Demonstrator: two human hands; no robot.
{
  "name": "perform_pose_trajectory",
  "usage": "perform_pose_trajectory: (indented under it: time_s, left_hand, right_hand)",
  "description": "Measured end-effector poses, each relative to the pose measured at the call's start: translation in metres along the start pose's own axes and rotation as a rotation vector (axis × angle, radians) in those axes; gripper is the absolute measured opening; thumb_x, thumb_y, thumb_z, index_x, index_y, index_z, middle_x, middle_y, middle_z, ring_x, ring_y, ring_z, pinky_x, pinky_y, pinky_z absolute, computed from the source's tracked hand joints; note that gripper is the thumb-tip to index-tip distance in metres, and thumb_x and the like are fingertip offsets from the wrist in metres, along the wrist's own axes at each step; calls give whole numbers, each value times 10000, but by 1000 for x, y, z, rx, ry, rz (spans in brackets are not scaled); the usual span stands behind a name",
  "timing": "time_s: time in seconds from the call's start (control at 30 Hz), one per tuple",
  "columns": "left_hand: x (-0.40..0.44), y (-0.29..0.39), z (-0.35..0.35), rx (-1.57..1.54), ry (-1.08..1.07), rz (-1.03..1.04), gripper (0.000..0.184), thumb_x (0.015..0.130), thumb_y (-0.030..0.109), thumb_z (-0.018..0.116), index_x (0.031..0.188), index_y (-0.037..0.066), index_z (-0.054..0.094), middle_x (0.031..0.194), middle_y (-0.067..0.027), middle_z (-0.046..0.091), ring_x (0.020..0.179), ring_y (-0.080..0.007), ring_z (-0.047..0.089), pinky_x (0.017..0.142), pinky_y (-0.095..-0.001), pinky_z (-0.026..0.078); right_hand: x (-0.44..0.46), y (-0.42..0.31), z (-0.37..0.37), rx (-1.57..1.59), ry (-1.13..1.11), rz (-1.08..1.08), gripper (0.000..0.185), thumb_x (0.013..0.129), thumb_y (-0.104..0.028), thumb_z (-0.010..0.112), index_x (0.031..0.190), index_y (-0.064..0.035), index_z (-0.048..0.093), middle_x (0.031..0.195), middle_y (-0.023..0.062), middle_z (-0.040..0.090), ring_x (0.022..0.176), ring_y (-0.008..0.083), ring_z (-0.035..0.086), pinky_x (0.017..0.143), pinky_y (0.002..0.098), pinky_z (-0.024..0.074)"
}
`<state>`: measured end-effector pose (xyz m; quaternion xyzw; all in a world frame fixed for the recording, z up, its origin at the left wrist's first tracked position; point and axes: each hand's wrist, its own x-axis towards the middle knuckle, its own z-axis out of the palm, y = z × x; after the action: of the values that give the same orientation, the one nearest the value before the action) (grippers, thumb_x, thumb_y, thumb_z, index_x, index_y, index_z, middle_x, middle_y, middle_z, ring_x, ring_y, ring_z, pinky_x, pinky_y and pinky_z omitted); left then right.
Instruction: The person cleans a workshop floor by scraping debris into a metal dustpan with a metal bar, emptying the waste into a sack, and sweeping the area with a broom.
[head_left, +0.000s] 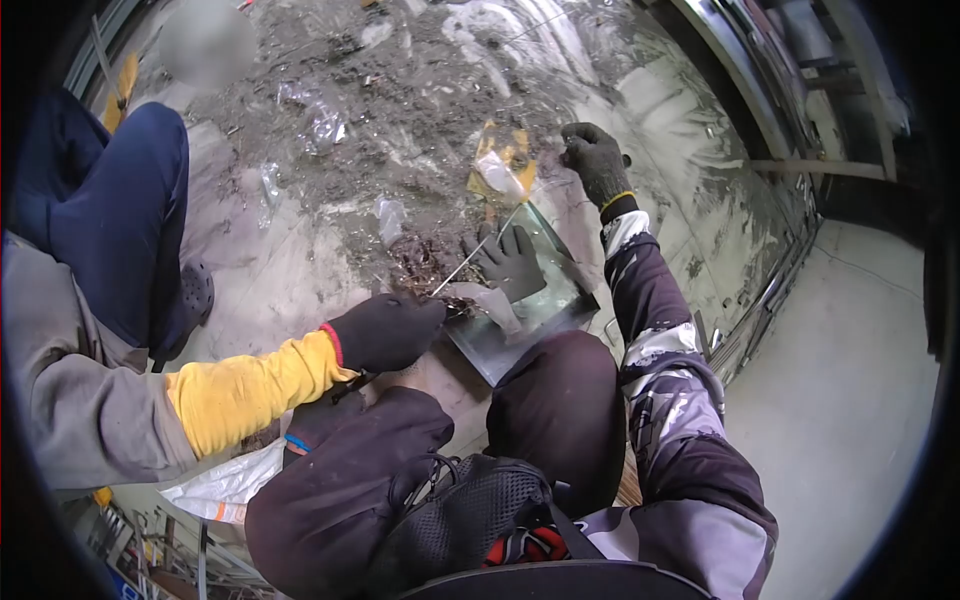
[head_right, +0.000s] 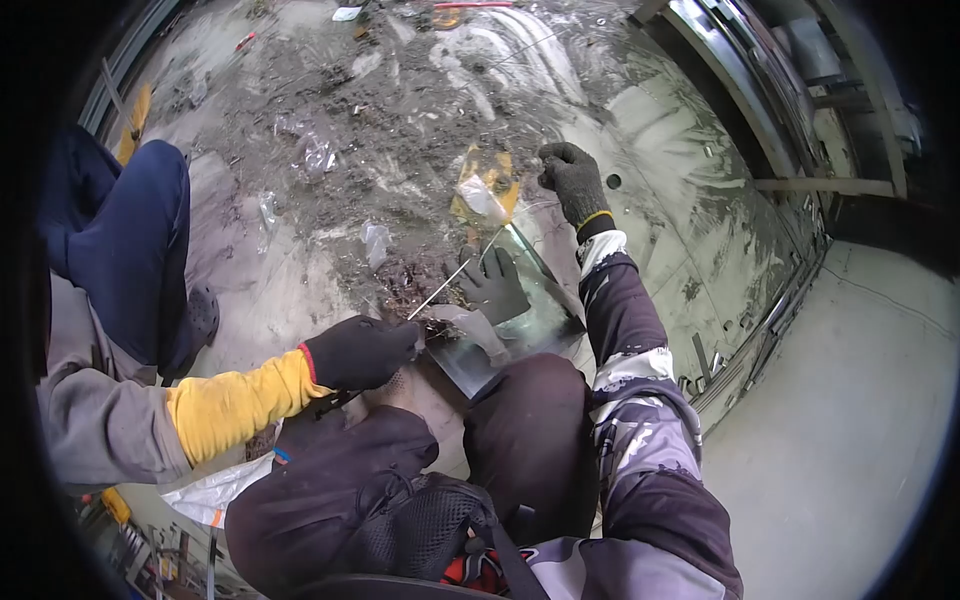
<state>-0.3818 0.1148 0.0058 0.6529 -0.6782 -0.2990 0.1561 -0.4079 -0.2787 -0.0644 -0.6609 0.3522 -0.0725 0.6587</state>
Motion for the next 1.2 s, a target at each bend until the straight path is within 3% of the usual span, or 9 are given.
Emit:
perform_pose_trajectory:
  time_s: [0.17,0.23,0.3,0.37,0.4,0.53,0.77,0.9,1.2]
  left_hand:
    - [1,-1,-35,439,-12,295,177,828,64,542,990,7,584,759,-57,529,670,-228,586,666,-299,525]
    - [-1,14,-77,-120,-183,-124,284,850,79,560,1125,29,614,790,-59,602,748,-223,616,774,-289,529]
    - [-149,38,110,-908,391,-798,330,848,96,592,1174,62,633,887,-103,681,815,-218,650,791,-310,524]
    - [-126,86,43,-727,223,-1093,382,826,124,610,1204,75,631,996,-149,696,866,-205,665,797,-330,524]
    - [-122,90,35,-710,204,-1111,404,807,142,624,1202,58,625,981,-151,697,861,-205,666,792,-329,523]
    - [-118,103,31,-710,224,-1191,397,787,221,610,1141,44,643,908,-168,696,824,-268,683,780,-357,525]
    - [-118,102,40,-747,294,-1160,398,809,134,590,1177,-16,610,851,-124,673,754,-156,634,690,-294,505]
    - [-121,92,42,-806,324,-1095,390,808,134,584,1162,-26,613,782,-85,650,693,-129,605,644,-283,488]
    - [-110,90,16,-743,483,-996,342,761,121,609,1075,-10,651,703,-65,633,620,-125,573,593,-280,465]
  right_hand:
    - [-20,5,-40,357,19,-4,235,833,-46,553,1048,-3,636,787,63,599,612,138,560,576,291,522]
    - [-25,12,-52,-464,-300,9,335,787,-35,547,1113,-21,621,738,59,584,558,148,547,527,300,504]
    - [-45,9,-30,-688,-253,196,452,762,-56,511,1188,-144,632,826,149,657,663,224,645,601,332,531]
    - [-37,53,-26,-953,-207,-227,449,765,-96,522,1191,-177,638,1007,203,679,918,305,671,798,350,531]
    - [-45,35,-14,-1054,-283,36,442,764,-128,538,1191,-182,639,1135,188,648,1108,338,598,943,348,471]
    - [-47,32,-14,-1199,-235,46,235,777,-161,545,957,-125,693,1012,172,676,983,343,636,852,402,497]
    - [-52,10,-63,-672,308,-192,110,765,-122,604,830,-42,642,739,155,651,686,299,642,652,364,513]
    - [-78,4,-73,512,19,227,145,762,28,631,903,2,608,687,62,566,506,169,545,494,335,478]
    - [-104,6,-74,920,32,330,230,776,0,529,1004,-21,560,667,36,500,474,155,424,491,319,396]
